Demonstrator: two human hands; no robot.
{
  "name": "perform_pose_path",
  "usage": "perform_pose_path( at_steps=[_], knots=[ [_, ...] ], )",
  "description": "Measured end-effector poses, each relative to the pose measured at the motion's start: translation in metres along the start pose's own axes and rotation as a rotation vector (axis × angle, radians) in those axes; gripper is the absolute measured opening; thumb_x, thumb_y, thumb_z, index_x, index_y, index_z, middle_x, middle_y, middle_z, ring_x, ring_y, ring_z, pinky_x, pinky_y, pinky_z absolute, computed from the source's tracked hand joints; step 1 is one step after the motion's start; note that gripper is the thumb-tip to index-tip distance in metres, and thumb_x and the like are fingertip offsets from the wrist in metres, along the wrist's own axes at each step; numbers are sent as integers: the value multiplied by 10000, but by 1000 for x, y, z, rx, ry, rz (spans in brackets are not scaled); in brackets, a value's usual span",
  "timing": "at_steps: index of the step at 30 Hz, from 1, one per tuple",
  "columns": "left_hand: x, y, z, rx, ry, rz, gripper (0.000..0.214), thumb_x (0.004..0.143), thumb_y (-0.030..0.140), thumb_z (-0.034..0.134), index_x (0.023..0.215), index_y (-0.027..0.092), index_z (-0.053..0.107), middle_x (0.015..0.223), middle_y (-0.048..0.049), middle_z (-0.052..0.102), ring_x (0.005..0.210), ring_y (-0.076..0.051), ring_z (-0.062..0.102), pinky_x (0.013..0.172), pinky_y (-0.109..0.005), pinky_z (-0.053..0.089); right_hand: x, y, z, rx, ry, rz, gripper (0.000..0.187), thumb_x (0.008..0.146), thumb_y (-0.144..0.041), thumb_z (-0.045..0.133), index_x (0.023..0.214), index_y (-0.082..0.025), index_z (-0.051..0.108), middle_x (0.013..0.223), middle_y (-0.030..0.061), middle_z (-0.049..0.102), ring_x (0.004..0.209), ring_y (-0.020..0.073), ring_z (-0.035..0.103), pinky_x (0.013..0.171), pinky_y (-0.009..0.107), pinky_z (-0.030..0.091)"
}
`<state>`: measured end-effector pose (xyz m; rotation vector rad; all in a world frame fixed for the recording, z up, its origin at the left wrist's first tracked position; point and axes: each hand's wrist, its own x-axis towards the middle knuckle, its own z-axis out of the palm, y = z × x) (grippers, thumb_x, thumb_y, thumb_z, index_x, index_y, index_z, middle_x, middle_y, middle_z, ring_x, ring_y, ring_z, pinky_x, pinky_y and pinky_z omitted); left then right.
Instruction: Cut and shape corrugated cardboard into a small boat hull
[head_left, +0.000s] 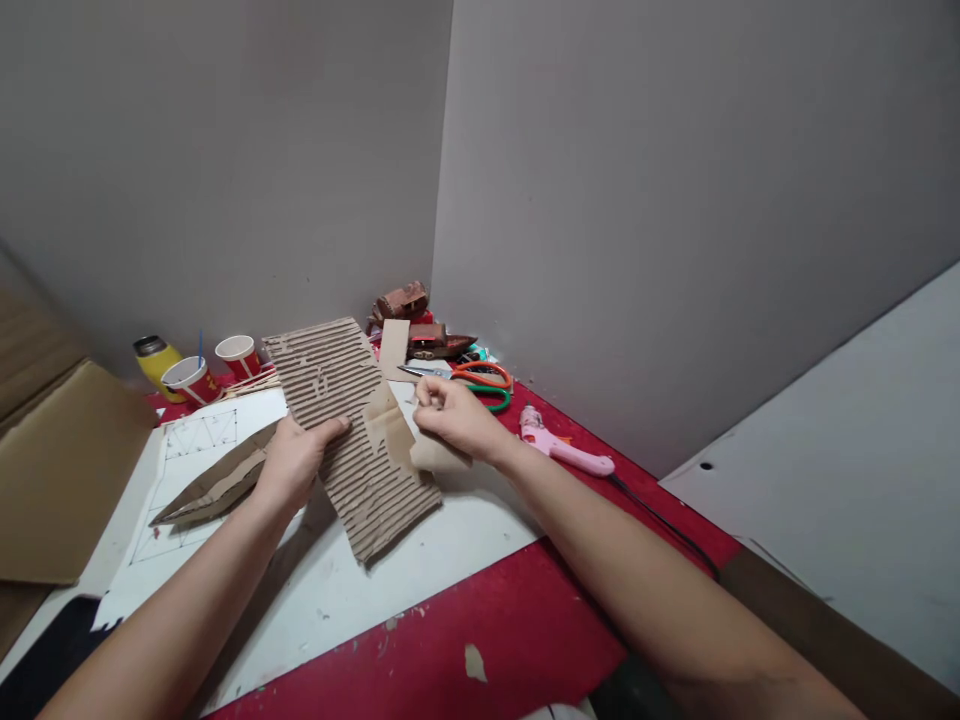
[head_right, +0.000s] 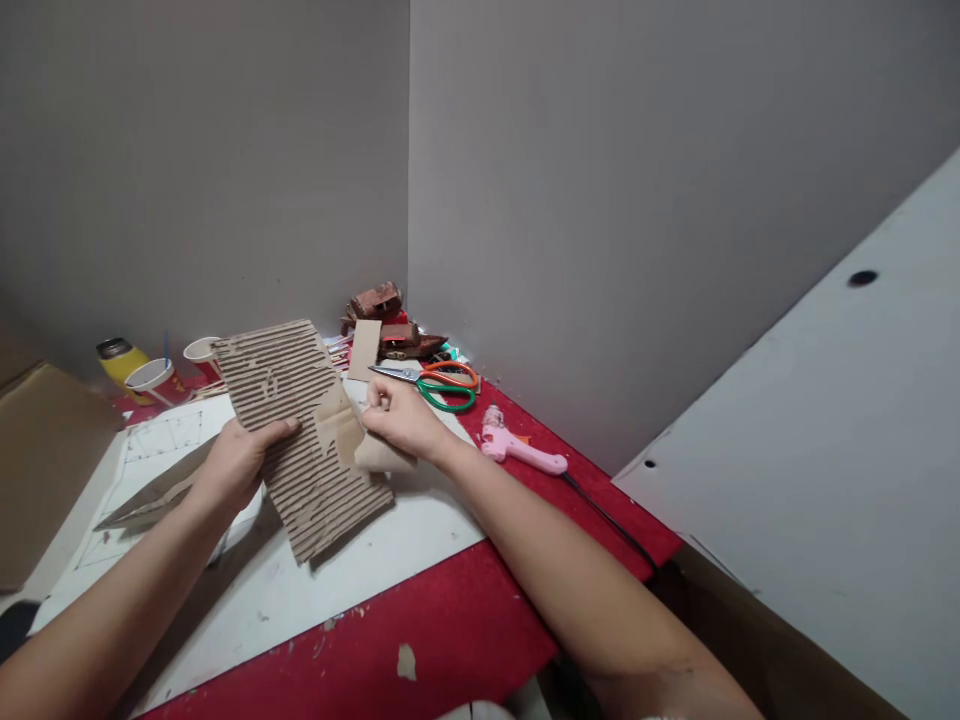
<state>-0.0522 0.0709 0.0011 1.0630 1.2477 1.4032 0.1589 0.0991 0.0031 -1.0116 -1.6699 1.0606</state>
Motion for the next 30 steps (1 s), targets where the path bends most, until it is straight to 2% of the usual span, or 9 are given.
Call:
perform_pose_path(
  at_steps=[4, 6, 8, 10, 12, 16, 18, 26, 30],
  knots=[
    [-1, 0, -1, 27, 37, 60, 298, 579, 275, 814, 831, 146, 722, 909, -63, 761, 823, -236, 694, 795, -360, 537, -3, -2, 7, -39, -86, 103, 249, 674, -184, 528, 922, -206, 540, 526, -106, 432, 458, 98, 381, 456, 197, 285],
    [-3, 2, 1, 2, 48, 60, 291, 580, 282, 820, 817, 146, 723, 872, -55, 762, 789, -227, 695, 769, -351, 541, -5, -1, 12, -112, -37, 153, 348, 732, -256, 598, 1071, -192, 548, 568, -86, 503, 490, 113, 456, 483, 210, 343],
    [-7, 4, 3, -13, 44, 57, 303, 589, 290, 822, 838, 146, 725, 880, -56, 763, 795, -225, 697, 766, -347, 542, -6, 2, 17, -193, 6, 181, 456, 743, -377, 682, 1131, -172, 558, 708, -18, 625, 604, 144, 565, 553, 240, 418],
    [-11, 6, 6, 4, 23, 62, 314, 607, 310, 815, 857, 141, 726, 916, -69, 761, 820, -231, 696, 771, -346, 539, -7, 7, 22, -250, -4, 155, 487, 736, -468, 716, 1094, -158, 608, 909, 68, 694, 778, 189, 634, 663, 284, 475],
    [-16, 7, 9, 34, -21, 66, 313, 633, 332, 799, 866, 135, 727, 930, -79, 758, 834, -235, 695, 768, -339, 535, -8, 11, 24, -294, -14, 90, 451, 750, -497, 710, 1041, -157, 656, 1014, 102, 705, 900, 217, 644, 765, 317, 488],
    [-23, 7, 13, 67, -168, 23, 260, 635, 257, 762, 864, 143, 716, 842, -53, 752, 776, -221, 688, 725, -321, 535, -9, 12, 21, -362, -23, 15, 376, 812, -466, 661, 1029, -163, 699, 1012, 103, 724, 929, 228, 652, 823, 332, 484],
    [-25, 6, 14, 115, -191, 41, 234, 644, 206, 720, 871, 151, 709, 827, -37, 746, 747, -207, 676, 712, -315, 531, -10, 10, 18, -386, -15, 27, 379, 809, -467, 658, 1025, -159, 701, 1020, 108, 723, 926, 234, 653, 820, 335, 485],
    [-51, 14, 27, 357, -154, 294, 128, 752, 194, 594, 834, 168, 690, 852, -37, 728, 789, -213, 650, 730, -316, 514, -13, -8, 21, -406, 2, 94, 254, 759, -344, 640, 960, -193, 676, 977, 68, 726, 880, 234, 649, 780, 332, 484],
    [-60, 12, 30, 483, -122, 449, 171, 756, 162, 587, 884, 187, 697, 904, -39, 724, 837, -221, 640, 785, -319, 497, -17, -21, 22, -379, -14, 74, 225, 734, -284, 606, 934, -194, 657, 971, 63, 723, 881, 239, 644, 761, 326, 482]
  ],
)
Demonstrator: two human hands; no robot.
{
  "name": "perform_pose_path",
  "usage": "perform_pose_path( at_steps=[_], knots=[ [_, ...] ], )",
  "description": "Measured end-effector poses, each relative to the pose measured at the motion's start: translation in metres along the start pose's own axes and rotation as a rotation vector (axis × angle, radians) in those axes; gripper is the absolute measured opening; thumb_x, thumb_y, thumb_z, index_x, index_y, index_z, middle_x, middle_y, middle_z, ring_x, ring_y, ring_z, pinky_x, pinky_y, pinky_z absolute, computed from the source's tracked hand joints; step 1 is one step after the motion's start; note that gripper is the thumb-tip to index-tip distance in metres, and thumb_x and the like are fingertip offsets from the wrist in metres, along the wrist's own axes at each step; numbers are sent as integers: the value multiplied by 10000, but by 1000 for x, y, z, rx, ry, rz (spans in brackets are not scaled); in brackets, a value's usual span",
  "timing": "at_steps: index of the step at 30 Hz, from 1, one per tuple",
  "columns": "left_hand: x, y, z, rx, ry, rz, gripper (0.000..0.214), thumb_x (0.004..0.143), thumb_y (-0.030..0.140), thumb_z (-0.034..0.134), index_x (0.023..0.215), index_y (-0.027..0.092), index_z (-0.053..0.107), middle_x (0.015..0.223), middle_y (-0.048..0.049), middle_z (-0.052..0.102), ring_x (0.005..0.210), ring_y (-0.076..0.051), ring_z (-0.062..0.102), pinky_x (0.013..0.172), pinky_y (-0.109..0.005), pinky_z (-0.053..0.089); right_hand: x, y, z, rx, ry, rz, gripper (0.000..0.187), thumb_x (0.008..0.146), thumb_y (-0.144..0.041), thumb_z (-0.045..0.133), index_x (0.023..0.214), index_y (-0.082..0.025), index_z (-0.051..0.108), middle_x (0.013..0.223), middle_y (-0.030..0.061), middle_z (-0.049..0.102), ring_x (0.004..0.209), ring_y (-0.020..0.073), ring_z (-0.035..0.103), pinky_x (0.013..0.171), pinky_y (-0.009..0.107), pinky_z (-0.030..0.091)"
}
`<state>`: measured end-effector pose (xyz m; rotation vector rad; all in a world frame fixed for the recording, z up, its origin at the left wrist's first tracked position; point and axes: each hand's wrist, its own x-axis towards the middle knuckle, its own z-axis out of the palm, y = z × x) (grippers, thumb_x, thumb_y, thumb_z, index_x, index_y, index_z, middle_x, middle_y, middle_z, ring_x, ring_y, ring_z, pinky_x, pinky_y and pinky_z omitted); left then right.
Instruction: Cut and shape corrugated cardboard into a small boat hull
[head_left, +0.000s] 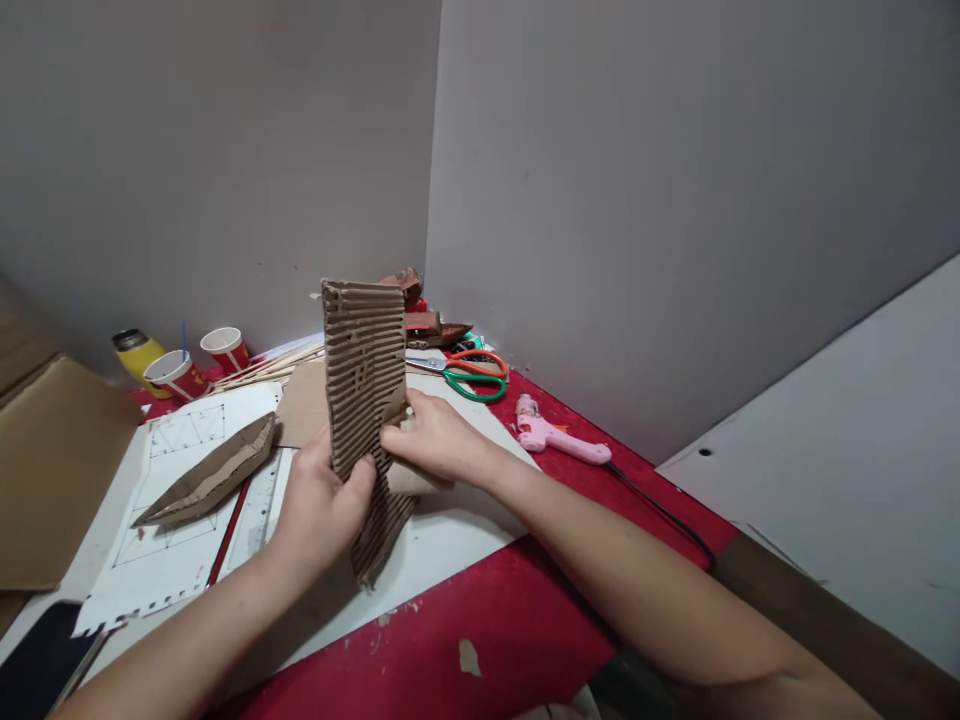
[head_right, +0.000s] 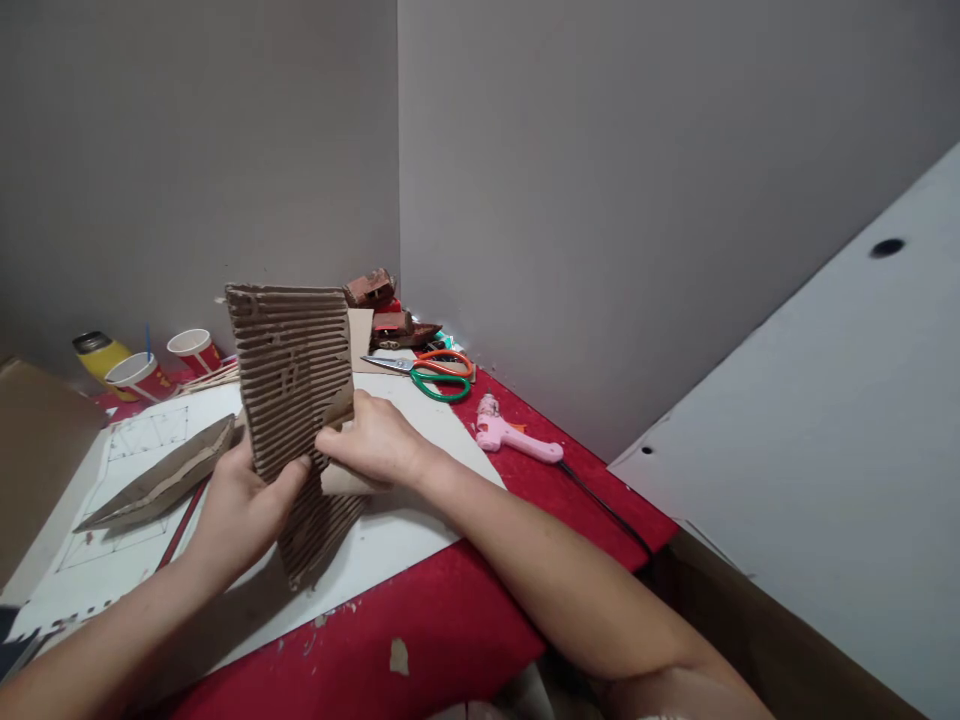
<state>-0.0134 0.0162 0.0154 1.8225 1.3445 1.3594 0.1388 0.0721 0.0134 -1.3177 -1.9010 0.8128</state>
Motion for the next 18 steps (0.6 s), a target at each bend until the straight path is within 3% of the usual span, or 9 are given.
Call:
perform_pose_path(
  at_steps=[3, 10, 16, 18],
  knots=[
    [-5, -2, 3, 19, 16, 51, 228, 740, 137, 594, 930, 204, 700, 936, -37, 718, 858, -227, 635, 799, -315, 490, -3, -5, -1, -5, 28, 8, 201, 713, -265, 607, 899, -191, 623, 943, 72, 716, 850, 242, 639, 719, 319, 477],
    [-7, -2, 7, 125, 20, 168, 164, 720, 85, 525, 754, 205, 630, 805, -22, 681, 723, -186, 597, 684, -277, 479, -3, -4, -3, -12, 64, 13, 290, 686, -232, 610, 960, -150, 566, 914, 101, 688, 771, 216, 615, 656, 298, 458],
    [3, -5, -1, 89, 76, -3, 140, 806, 246, 583, 691, 187, 637, 668, -5, 658, 622, -174, 575, 587, -263, 448, -2, 0, 0, 140, 73, -63, 378, 671, -121, 533, 1042, -176, 584, 735, -7, 660, 666, 150, 594, 663, 255, 446],
    [7, -6, -5, 82, 119, -28, 156, 806, 270, 594, 686, 181, 640, 662, -4, 659, 610, -173, 574, 571, -261, 443, -4, -1, 2, 162, 137, -98, 436, 688, -130, 549, 1119, -195, 549, 674, -45, 638, 638, 139, 586, 675, 249, 439]
  ],
)
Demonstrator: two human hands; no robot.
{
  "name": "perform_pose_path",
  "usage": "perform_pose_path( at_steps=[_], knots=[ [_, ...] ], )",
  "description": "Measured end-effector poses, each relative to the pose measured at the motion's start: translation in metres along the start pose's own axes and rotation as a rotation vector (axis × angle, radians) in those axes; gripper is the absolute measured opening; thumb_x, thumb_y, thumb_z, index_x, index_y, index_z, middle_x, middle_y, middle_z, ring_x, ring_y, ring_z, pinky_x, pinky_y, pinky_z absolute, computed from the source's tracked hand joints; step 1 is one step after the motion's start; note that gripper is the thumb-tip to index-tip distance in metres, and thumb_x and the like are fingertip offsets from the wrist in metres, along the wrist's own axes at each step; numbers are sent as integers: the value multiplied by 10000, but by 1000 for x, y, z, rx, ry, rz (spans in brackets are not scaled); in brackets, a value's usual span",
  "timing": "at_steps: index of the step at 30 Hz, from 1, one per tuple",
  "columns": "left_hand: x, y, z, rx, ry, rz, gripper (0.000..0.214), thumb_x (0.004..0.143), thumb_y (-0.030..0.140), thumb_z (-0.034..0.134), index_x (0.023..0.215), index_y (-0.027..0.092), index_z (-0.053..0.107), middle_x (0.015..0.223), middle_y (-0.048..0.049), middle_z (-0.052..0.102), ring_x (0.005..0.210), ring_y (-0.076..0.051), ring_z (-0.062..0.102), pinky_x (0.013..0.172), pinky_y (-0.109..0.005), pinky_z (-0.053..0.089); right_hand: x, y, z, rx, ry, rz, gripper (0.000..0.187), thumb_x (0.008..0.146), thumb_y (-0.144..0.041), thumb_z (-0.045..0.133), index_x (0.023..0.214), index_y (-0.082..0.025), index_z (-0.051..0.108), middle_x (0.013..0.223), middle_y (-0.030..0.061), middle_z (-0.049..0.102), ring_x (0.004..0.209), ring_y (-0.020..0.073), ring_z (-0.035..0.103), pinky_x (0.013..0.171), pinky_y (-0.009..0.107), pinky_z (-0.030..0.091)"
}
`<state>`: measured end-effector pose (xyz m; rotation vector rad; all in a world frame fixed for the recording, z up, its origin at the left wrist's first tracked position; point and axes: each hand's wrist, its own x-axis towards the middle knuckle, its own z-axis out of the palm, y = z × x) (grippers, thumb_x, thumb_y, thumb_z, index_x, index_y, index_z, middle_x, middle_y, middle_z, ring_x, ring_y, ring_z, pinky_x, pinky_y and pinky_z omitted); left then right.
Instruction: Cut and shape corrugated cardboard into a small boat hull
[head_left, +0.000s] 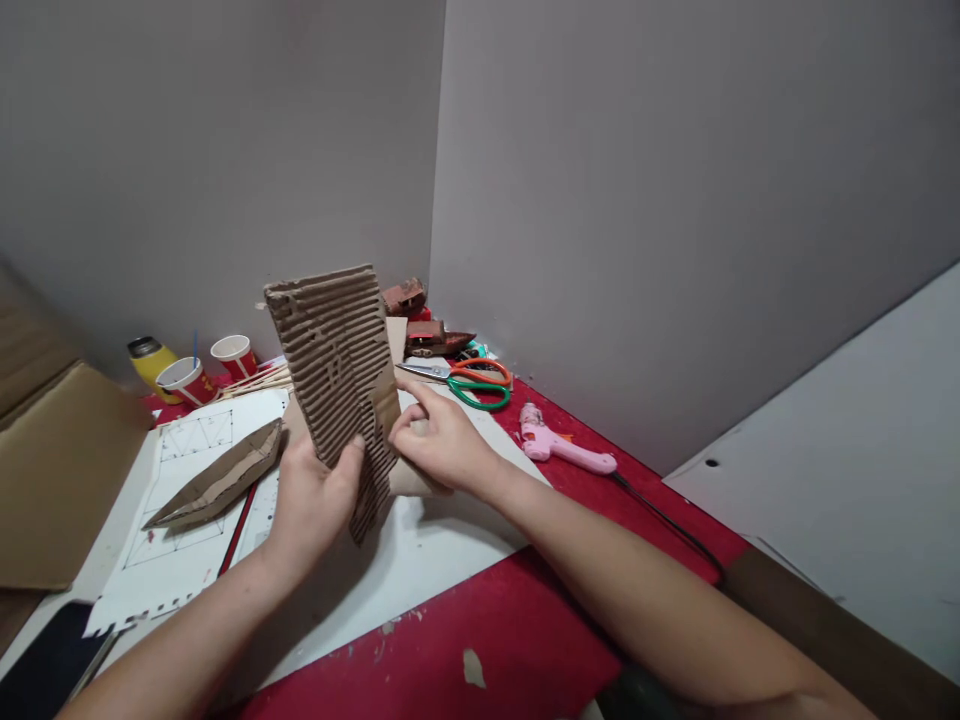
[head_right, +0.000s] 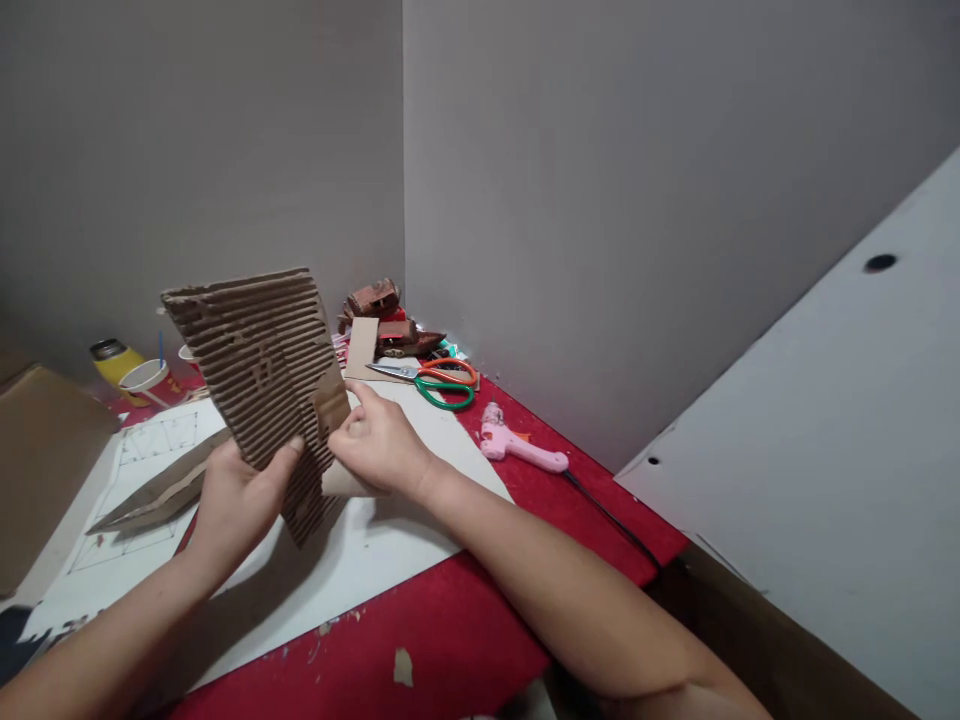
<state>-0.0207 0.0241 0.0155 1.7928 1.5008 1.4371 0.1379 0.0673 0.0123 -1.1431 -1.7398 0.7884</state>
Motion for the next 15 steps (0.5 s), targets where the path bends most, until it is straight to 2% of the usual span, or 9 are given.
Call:
perform_pose_path(
  at_steps=[2, 4, 7, 12, 15],
  knots=[
    [2, -1, -2, 18, 16, 22, 165, 810, 272, 592, 680, 181, 635, 662, -3, 660, 603, -167, 569, 570, -259, 441, -3, -1, 1, -26, 92, -43, 335, 724, -221, 603, 1054, -201, 545, 629, -59, 596, 575, 129, 545, 618, 241, 414],
    [2, -2, -2, 43, 15, 58, 170, 822, 271, 584, 683, 183, 628, 657, -1, 656, 608, -164, 569, 580, -256, 440, -6, -1, 3, -91, 118, -96, 177, 756, -344, 629, 831, -207, 545, 568, -62, 519, 501, 112, 456, 539, 234, 355],
    [-3, -5, 1, 86, -11, 126, 156, 834, 240, 563, 697, 187, 615, 669, -2, 655, 611, -156, 564, 587, -250, 431, -7, 0, 6, -216, 39, -104, 264, 788, -385, 605, 629, -206, 493, 535, -37, 486, 497, 111, 403, 519, 241, 314],
    [-11, -6, 3, 139, -88, 237, 167, 825, 166, 521, 673, 205, 579, 628, 16, 628, 537, -131, 511, 535, -236, 396, -9, -2, 5, -315, -64, -63, 134, 806, -262, 513, 721, -188, 586, 692, 56, 656, 581, 155, 529, 563, 260, 354],
    [-11, -5, 4, 96, -88, 215, 146, 805, 151, 526, 690, 203, 601, 623, 23, 630, 541, -131, 511, 534, -233, 402, -11, -3, 6, -340, -55, -58, 146, 788, -240, 492, 660, -191, 541, 638, 57, 619, 547, 151, 487, 545, 271, 321]
  ],
)
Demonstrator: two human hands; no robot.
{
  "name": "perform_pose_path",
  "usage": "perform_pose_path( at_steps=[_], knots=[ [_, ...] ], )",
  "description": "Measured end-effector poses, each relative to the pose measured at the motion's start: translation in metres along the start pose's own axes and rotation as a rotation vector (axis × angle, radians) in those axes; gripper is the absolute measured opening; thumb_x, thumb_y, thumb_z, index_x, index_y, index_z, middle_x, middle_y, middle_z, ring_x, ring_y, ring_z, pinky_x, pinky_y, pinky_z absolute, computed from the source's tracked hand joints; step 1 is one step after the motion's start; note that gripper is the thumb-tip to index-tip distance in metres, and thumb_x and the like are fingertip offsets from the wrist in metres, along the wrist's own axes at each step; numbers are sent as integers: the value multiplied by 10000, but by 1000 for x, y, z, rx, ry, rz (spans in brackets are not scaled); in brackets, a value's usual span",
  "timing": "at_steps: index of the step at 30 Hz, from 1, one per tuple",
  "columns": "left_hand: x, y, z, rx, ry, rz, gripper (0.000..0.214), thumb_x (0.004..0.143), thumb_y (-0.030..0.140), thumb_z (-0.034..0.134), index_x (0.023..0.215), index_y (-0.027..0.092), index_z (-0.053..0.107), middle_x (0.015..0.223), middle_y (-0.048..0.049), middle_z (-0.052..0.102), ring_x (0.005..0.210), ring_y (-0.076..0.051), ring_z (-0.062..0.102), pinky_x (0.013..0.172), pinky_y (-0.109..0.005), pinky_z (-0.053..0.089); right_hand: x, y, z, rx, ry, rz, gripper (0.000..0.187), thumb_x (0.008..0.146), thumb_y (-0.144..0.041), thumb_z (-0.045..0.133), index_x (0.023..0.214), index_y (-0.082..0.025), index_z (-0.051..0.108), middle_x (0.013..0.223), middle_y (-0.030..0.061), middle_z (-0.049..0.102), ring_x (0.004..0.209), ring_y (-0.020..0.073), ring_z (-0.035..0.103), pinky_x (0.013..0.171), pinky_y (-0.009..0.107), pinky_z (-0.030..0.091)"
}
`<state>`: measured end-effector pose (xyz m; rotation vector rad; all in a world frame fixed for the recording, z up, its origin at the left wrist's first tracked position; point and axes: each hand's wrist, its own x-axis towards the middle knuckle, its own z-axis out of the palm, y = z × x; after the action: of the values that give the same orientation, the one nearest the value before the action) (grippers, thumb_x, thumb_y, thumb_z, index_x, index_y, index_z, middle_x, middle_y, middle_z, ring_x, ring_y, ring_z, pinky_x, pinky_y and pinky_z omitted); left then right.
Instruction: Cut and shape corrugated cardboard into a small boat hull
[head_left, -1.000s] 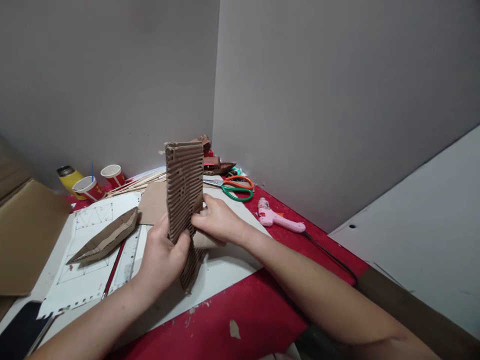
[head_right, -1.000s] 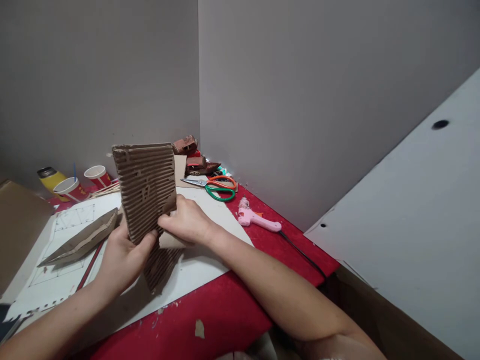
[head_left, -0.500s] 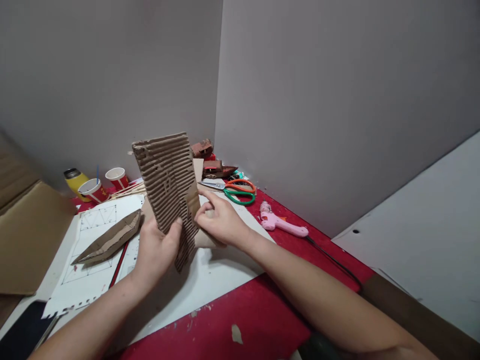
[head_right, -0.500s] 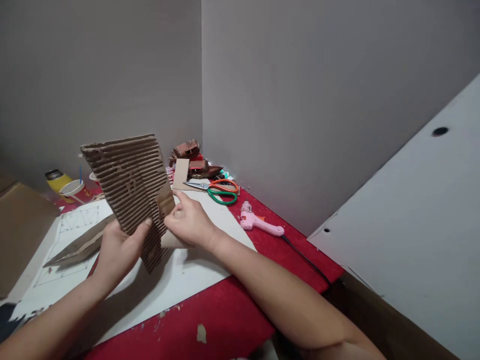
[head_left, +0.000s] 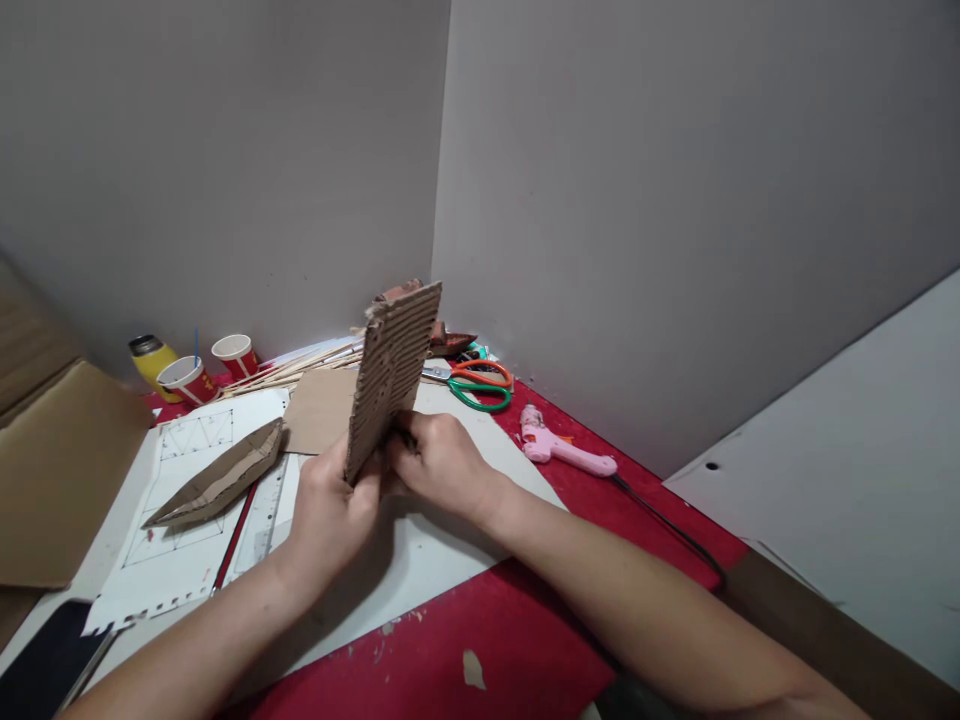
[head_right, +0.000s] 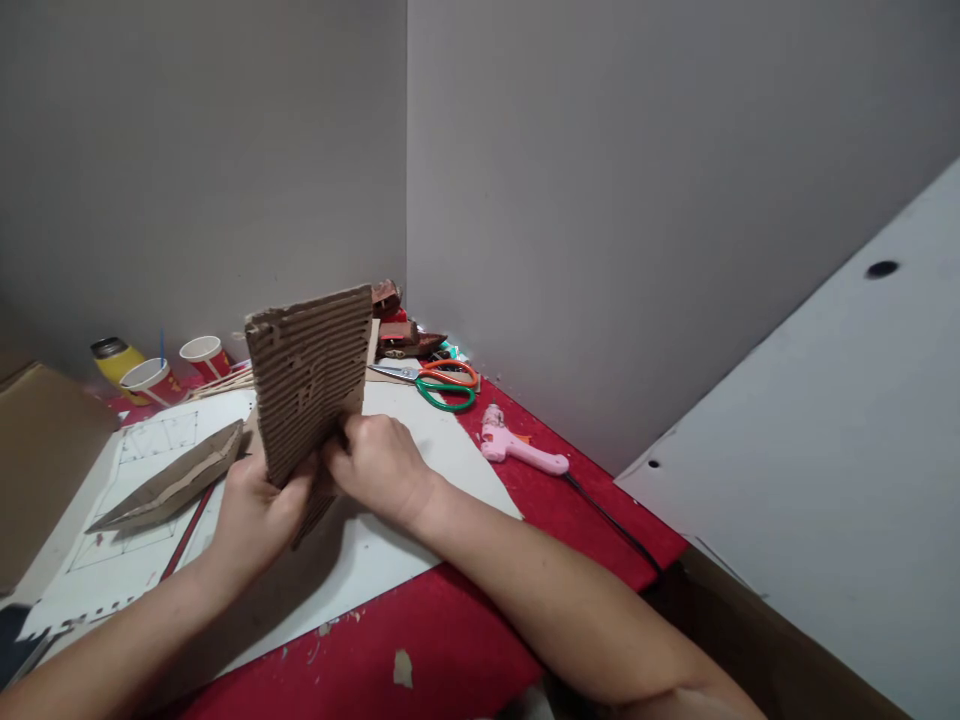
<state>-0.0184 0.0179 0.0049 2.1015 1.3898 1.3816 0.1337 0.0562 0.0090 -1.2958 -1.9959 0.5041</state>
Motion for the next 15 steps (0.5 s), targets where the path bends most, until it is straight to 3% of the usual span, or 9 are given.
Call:
perform_pose_path(
  at_steps=[4, 8, 12, 15],
  knots=[
    [7, 2, 0, -98, 60, -207, 195, 783, 263, 621, 606, 183, 609, 566, 18, 606, 532, -139, 511, 508, -239, 407, 2, 3, 5, 227, 79, -72, 208, 735, -228, 506, 551, -209, 411, 508, -26, 421, 499, 110, 323, 523, 269, 258],
    [19, -4, -6, -220, 115, -340, 194, 724, 335, 702, 647, 159, 674, 653, -15, 679, 612, -173, 596, 571, -263, 470, 7, 6, 5, 480, 43, -124, 210, 727, -262, 480, 534, -202, 419, 528, -33, 400, 524, 104, 358, 518, 243, 297],
    [34, -31, -14, -333, 182, -494, 265, 641, 333, 771, 827, 149, 727, 864, -57, 751, 768, -222, 673, 713, -317, 524, 3, 5, -21, 708, -108, -150, 235, 753, -325, 468, 563, -190, 505, 497, -25, 476, 441, 99, 418, 437, 223, 335],
    [43, -55, -19, -377, 271, -617, 276, 586, 290, 788, 810, 145, 722, 842, -70, 754, 770, -248, 684, 748, -364, 531, -3, 6, -50, 1034, -200, -181, 208, 732, -301, 552, 569, -174, 578, 482, -14, 504, 381, 91, 400, 376, 221, 263]
  ],
)
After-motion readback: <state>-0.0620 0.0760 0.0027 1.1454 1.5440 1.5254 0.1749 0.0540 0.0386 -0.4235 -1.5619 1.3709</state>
